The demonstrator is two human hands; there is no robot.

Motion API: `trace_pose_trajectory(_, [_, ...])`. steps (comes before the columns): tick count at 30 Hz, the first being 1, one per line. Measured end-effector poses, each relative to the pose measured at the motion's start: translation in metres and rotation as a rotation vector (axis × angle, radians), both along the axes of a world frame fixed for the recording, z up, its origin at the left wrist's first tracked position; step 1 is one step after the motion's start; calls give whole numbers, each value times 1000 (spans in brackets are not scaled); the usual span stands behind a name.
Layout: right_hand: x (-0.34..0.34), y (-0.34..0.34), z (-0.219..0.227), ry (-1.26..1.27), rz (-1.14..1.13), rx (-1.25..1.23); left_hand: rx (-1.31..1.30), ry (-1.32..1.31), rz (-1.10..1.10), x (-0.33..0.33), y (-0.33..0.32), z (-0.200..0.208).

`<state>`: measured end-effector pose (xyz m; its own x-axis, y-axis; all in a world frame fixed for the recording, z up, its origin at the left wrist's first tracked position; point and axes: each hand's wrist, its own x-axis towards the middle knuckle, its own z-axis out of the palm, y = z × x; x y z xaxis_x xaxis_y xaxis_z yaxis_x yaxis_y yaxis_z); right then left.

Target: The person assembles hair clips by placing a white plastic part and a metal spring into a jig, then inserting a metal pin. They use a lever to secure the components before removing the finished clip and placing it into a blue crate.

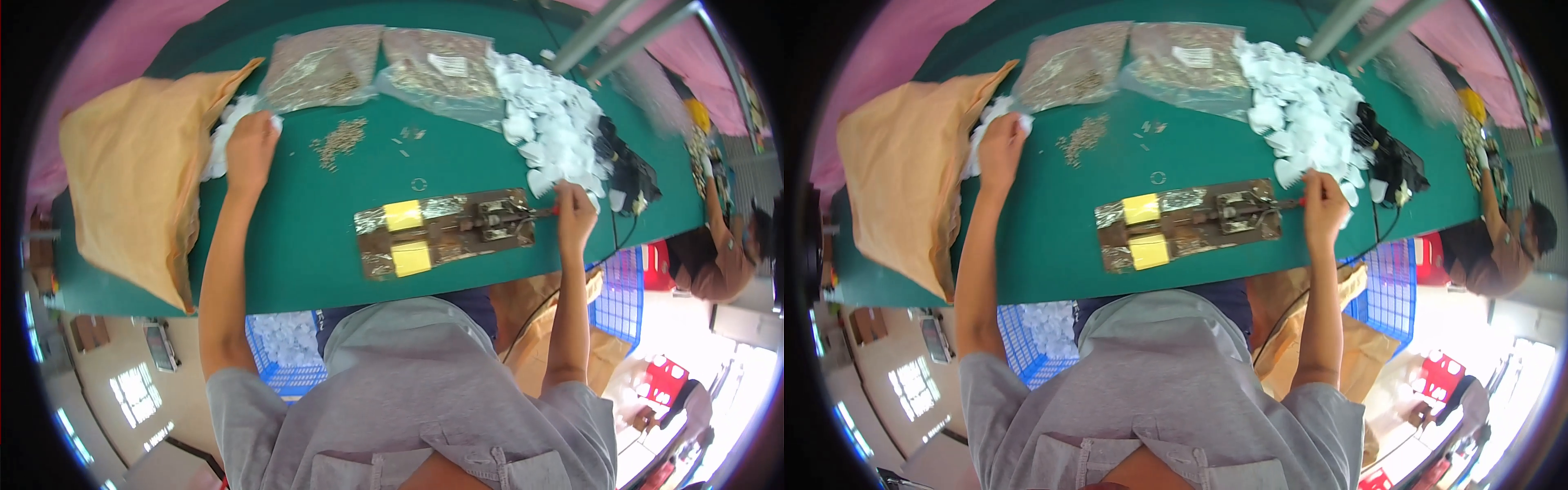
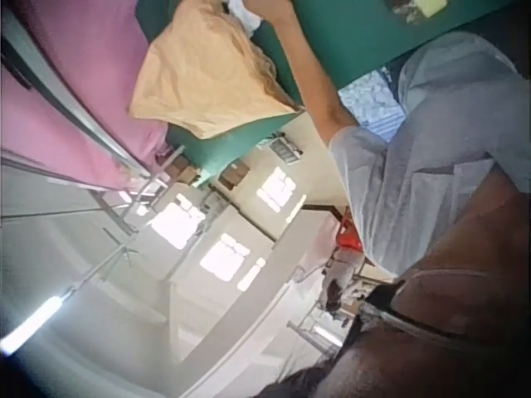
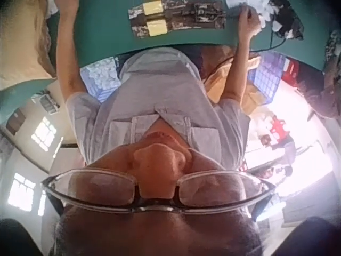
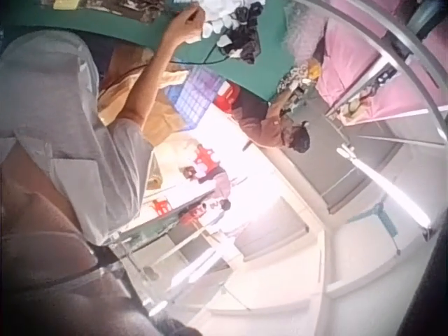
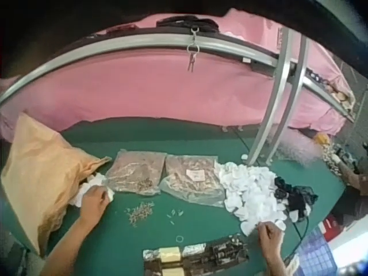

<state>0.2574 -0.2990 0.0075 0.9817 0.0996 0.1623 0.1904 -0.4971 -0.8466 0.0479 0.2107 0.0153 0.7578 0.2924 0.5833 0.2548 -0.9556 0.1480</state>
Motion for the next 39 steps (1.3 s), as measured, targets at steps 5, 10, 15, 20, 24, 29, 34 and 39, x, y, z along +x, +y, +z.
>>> trace_pose_trajectory(5, [24, 37, 35, -551, 280, -314, -1094, -173, -139, -39, -80, 35])
trace_pose_trajectory(10, [86, 75, 32, -590, 551, -521, -1254, -134, -415, -61, -198, 67])
trace_pose_trajectory(15, [118, 82, 27, -652, 701, -540, -809, -17, -446, -66, -239, 51])
trace_pose_trajectory(20, [70, 89, 52, -329, 706, -257, -463, -175, -335, -64, -249, 4])
trace_pose_trajectory(24, [-14, 117, 67, -187, 920, -149, -563, -280, -354, -64, -250, -5])
trace_pose_trajectory(29, [-58, 142, 59, -281, 1112, -110, -586, -248, -343, -56, -252, -2])
trace_pose_trajectory(34, [-69, 148, 62, -337, 1190, -199, -329, -25, -259, -56, -255, 15])
trace_pose_trajectory(39, [-84, 142, 56, -88, 1247, -151, -331, -100, -183, -49, -247, 17])
